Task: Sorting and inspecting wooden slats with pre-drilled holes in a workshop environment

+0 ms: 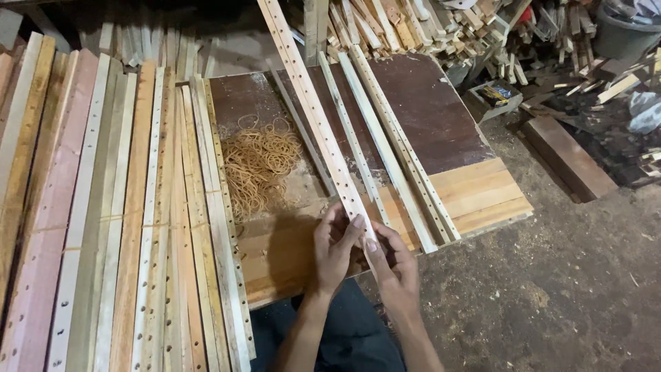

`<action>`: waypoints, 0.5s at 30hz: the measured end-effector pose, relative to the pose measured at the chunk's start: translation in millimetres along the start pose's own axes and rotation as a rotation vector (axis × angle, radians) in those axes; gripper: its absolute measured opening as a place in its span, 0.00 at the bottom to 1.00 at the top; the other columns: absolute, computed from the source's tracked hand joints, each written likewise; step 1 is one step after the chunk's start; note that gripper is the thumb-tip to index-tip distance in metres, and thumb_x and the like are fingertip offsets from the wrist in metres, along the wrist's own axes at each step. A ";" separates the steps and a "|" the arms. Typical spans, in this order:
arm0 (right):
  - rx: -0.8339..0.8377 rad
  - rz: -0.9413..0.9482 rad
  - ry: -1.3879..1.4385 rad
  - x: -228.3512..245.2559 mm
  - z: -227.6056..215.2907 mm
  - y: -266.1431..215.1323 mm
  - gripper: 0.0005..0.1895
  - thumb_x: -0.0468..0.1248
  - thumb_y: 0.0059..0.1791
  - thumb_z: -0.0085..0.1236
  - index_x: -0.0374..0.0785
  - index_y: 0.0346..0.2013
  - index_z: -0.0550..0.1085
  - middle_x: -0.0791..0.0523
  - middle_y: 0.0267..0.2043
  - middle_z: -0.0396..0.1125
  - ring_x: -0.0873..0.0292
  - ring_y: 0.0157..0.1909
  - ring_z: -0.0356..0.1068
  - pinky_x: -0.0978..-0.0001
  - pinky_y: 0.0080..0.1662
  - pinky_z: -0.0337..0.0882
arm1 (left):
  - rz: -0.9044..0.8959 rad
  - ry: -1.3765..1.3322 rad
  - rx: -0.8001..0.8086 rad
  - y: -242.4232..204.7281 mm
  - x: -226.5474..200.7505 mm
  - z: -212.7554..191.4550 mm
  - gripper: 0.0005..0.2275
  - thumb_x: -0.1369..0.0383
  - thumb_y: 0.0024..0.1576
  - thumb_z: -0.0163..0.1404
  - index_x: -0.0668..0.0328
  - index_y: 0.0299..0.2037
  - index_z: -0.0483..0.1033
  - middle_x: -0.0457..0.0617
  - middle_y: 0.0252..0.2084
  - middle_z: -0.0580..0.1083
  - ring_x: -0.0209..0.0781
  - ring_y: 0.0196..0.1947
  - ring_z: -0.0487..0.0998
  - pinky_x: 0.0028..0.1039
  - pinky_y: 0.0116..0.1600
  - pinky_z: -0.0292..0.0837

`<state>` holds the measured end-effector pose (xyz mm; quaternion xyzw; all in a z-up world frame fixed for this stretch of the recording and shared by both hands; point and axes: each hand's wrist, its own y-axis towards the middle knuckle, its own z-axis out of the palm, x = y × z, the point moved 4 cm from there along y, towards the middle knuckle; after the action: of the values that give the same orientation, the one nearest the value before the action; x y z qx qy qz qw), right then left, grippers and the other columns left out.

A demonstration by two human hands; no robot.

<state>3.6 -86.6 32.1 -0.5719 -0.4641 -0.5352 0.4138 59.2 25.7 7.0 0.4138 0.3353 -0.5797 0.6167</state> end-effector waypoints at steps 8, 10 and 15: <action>-0.043 -0.069 -0.067 15.4 -5.2 0.6 0.21 0.33 0.48 0.58 0.37 0.57 0.74 0.51 0.49 0.76 0.57 0.46 0.77 0.68 0.44 0.81 | 0.055 0.124 -0.006 -1.4 -9.9 2.9 0.11 0.61 0.61 0.55 0.59 0.47 0.75 0.45 0.34 0.77 0.35 0.33 0.77 0.24 0.39 0.74; -0.073 -0.010 -0.069 14.5 -5.9 -1.8 0.22 0.33 0.47 0.59 0.37 0.56 0.75 0.50 0.50 0.78 0.56 0.48 0.78 0.68 0.46 0.81 | 0.072 0.125 -0.007 -2.0 -8.1 2.6 0.11 0.61 0.61 0.55 0.59 0.47 0.75 0.44 0.32 0.76 0.33 0.30 0.76 0.22 0.35 0.72; -0.102 -0.139 -0.094 -4.0 -6.4 -5.9 0.20 0.39 0.50 0.55 0.37 0.56 0.74 0.46 0.58 0.72 0.51 0.59 0.75 0.61 0.56 0.79 | 0.022 0.043 -0.003 -2.3 3.9 -0.1 0.13 0.65 0.60 0.56 0.63 0.51 0.75 0.49 0.42 0.80 0.36 0.41 0.79 0.25 0.46 0.77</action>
<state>-3.6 -91.8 28.6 -0.5831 -0.4937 -0.5582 0.3235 57.3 24.1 3.1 0.4290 0.3449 -0.5635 0.6160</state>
